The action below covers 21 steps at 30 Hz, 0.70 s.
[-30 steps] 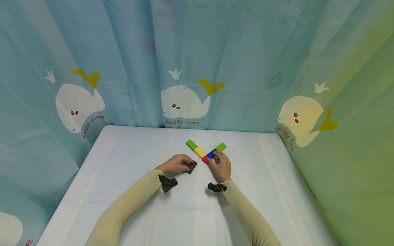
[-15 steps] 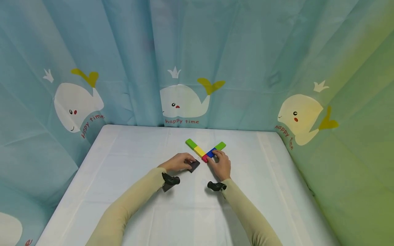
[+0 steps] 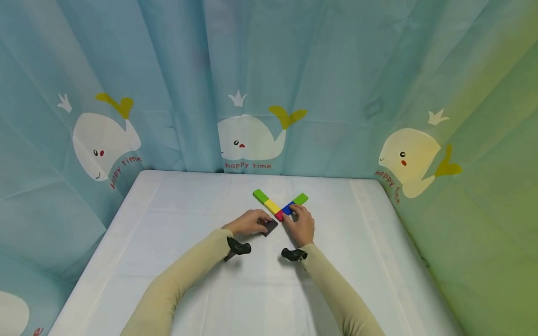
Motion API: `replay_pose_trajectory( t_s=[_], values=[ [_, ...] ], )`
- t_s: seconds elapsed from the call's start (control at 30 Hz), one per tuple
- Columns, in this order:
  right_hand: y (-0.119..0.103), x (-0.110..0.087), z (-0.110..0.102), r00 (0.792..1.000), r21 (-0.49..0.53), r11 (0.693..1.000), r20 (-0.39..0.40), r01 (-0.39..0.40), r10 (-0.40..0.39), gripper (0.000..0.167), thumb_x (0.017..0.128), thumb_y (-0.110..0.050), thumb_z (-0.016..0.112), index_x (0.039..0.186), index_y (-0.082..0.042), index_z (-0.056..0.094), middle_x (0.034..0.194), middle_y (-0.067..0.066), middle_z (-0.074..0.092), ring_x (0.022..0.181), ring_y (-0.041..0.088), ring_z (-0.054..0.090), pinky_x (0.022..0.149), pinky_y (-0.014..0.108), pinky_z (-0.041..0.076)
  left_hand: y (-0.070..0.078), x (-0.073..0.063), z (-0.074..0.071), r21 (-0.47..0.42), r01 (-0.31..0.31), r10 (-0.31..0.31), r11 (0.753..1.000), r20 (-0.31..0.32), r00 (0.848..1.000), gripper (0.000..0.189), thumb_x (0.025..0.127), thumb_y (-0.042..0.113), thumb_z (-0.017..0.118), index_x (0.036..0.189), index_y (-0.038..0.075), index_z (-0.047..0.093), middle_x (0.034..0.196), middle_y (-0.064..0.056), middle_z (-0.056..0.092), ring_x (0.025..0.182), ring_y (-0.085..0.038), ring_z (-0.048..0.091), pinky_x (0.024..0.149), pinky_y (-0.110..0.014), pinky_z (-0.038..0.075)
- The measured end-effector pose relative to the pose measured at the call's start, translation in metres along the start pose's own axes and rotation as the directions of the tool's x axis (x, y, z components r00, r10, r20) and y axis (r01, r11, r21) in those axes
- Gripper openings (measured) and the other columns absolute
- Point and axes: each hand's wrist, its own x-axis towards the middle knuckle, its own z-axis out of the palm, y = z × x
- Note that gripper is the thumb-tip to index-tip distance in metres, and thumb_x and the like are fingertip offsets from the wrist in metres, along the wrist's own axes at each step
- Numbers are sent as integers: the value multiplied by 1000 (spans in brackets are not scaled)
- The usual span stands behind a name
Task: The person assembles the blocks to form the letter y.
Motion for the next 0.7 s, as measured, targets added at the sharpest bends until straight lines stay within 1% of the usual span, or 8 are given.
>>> replay_pose_trajectory(
  t_s=[0.07, 0.27, 0.43, 0.7],
  values=[
    [0, 0, 1, 1000, -2, 1000, -2, -4, 4, 47, 88, -38, 71, 123, -8, 67, 129, 9, 60, 118, 30, 52, 96, 50, 38, -1, 1, 1, 1, 2, -2, 1000, 3, 1000, 37, 89, 9, 71, 126, 5, 65, 124, -8, 62, 106, -19, 61, 94, -34, 49],
    [2, 0, 1, 1000, 0, 1000, -21, 19, -19, 46, 88, -38, 71, 122, -8, 68, 128, 9, 60, 118, 30, 52, 94, 50, 38, -1, 2, 0, -10, 2, -2, 1000, 2, 1000, 38, 89, 9, 71, 126, 5, 65, 123, -9, 62, 107, -20, 62, 94, -35, 49],
    [2, 1, 0, 1000, -4, 1000, -14, 26, -26, 46, 88, -38, 71, 123, -8, 68, 128, 10, 60, 118, 31, 52, 95, 50, 38, -1, 4, 0, -15, 3, -3, 1000, -1, 1000, 38, 89, 10, 72, 127, 6, 65, 123, -8, 62, 107, -19, 62, 93, -33, 49],
    [0, -1, -2, 999, -1, 1000, 32, -16, 16, 48, 89, -40, 70, 126, -9, 66, 132, 9, 57, 123, 30, 49, 99, 49, 36, -1, 8, 0, -17, 25, -25, 1000, 3, 1000, 39, 89, 12, 72, 127, 7, 65, 122, -6, 63, 107, -18, 62, 93, -33, 49]
  ],
)
